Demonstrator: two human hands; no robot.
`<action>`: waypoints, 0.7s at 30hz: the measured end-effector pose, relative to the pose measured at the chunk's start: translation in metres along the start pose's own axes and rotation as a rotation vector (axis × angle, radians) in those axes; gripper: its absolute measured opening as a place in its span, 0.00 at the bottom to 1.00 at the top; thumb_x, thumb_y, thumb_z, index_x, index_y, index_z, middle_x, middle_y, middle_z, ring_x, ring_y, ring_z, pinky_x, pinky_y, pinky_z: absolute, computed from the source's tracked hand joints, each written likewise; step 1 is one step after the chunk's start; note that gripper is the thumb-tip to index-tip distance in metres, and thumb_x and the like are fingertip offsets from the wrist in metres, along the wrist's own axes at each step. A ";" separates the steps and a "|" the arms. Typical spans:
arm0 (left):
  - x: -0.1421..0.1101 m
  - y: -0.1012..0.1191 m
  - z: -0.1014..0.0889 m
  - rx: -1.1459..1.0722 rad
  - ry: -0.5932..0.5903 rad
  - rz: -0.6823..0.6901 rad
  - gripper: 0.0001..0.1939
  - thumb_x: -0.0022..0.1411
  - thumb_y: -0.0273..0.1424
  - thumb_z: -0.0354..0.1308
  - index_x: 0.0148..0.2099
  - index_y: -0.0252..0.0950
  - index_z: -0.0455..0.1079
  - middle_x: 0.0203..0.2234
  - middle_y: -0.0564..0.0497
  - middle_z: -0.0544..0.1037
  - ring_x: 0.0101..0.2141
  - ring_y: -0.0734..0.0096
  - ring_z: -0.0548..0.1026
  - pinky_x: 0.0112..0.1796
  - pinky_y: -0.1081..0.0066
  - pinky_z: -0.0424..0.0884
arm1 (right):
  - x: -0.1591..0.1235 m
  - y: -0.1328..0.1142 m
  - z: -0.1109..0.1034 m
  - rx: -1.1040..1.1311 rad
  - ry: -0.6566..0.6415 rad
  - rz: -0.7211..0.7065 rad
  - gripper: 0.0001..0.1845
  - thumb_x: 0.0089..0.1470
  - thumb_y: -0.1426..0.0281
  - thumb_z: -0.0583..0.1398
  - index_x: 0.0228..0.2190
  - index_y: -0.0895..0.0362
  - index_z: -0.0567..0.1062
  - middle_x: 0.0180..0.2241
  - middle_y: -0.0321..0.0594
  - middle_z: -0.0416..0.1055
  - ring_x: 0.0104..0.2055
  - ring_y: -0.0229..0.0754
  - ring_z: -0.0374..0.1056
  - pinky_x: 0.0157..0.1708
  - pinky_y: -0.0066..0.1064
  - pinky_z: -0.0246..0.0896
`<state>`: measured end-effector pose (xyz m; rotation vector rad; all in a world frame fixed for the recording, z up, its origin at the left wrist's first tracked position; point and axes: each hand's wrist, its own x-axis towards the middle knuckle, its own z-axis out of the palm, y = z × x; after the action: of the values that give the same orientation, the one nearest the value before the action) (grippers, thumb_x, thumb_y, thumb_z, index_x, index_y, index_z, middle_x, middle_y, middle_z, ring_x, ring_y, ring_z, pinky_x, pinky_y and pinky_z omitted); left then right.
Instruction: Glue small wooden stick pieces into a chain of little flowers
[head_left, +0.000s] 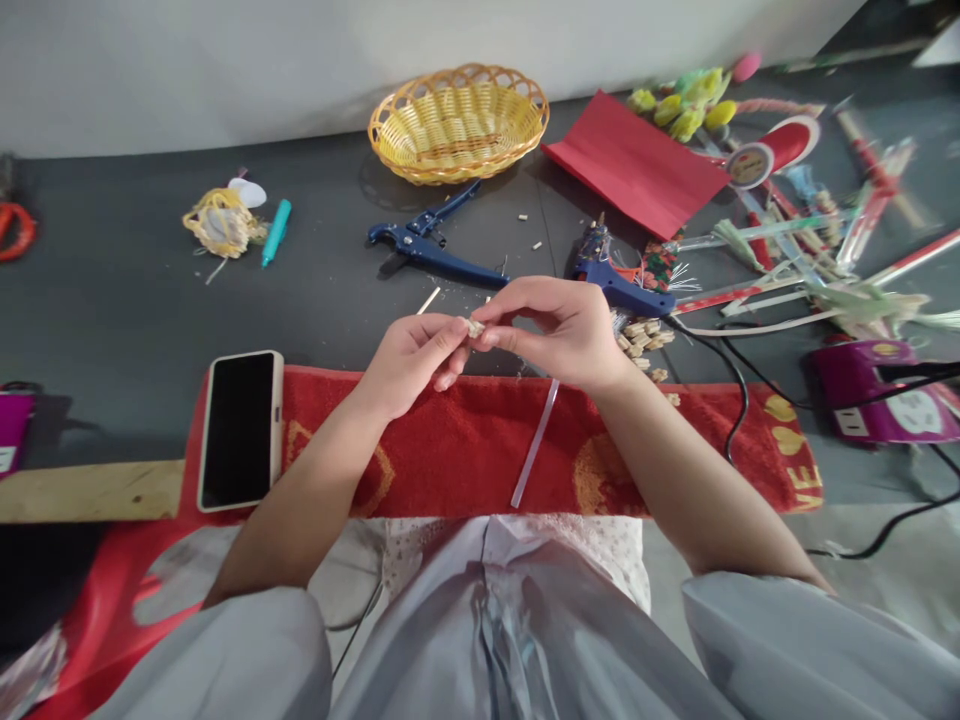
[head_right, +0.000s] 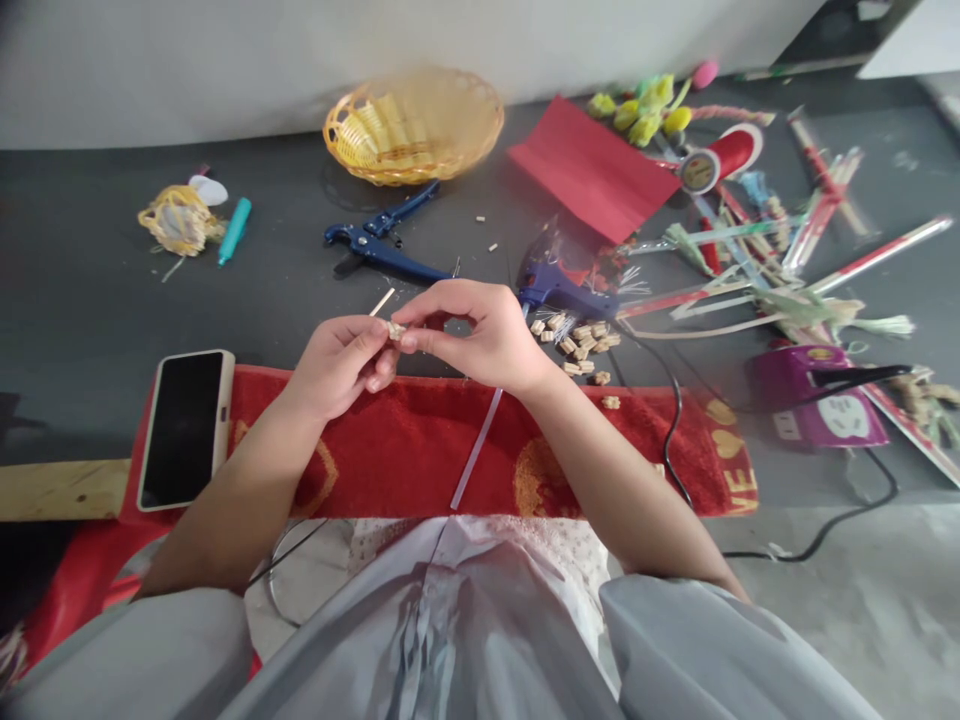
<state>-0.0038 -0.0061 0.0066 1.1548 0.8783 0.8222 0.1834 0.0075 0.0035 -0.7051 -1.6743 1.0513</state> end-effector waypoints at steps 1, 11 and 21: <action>0.000 0.000 0.000 -0.004 0.001 0.002 0.24 0.56 0.52 0.64 0.29 0.33 0.72 0.16 0.57 0.65 0.15 0.85 0.60 0.17 0.79 0.56 | 0.000 0.000 0.000 -0.021 0.004 -0.023 0.11 0.51 0.64 0.69 0.34 0.60 0.82 0.30 0.41 0.79 0.32 0.36 0.75 0.33 0.28 0.71; -0.001 -0.001 0.000 -0.065 -0.035 -0.075 0.23 0.59 0.50 0.61 0.31 0.34 0.66 0.21 0.57 0.67 0.15 0.84 0.65 0.17 0.79 0.60 | 0.000 0.005 0.003 -0.216 0.039 -0.202 0.06 0.55 0.71 0.65 0.35 0.58 0.82 0.32 0.39 0.80 0.32 0.34 0.74 0.34 0.27 0.70; -0.002 0.005 0.001 -0.111 -0.099 -0.123 0.26 0.52 0.53 0.66 0.29 0.34 0.65 0.19 0.57 0.67 0.15 0.82 0.65 0.16 0.77 0.58 | -0.001 0.003 0.004 -0.245 0.043 -0.200 0.09 0.57 0.64 0.64 0.34 0.54 0.83 0.31 0.39 0.80 0.34 0.37 0.75 0.36 0.30 0.72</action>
<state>-0.0048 -0.0076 0.0117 1.0257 0.8040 0.6993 0.1798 0.0072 -0.0004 -0.6940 -1.8132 0.6941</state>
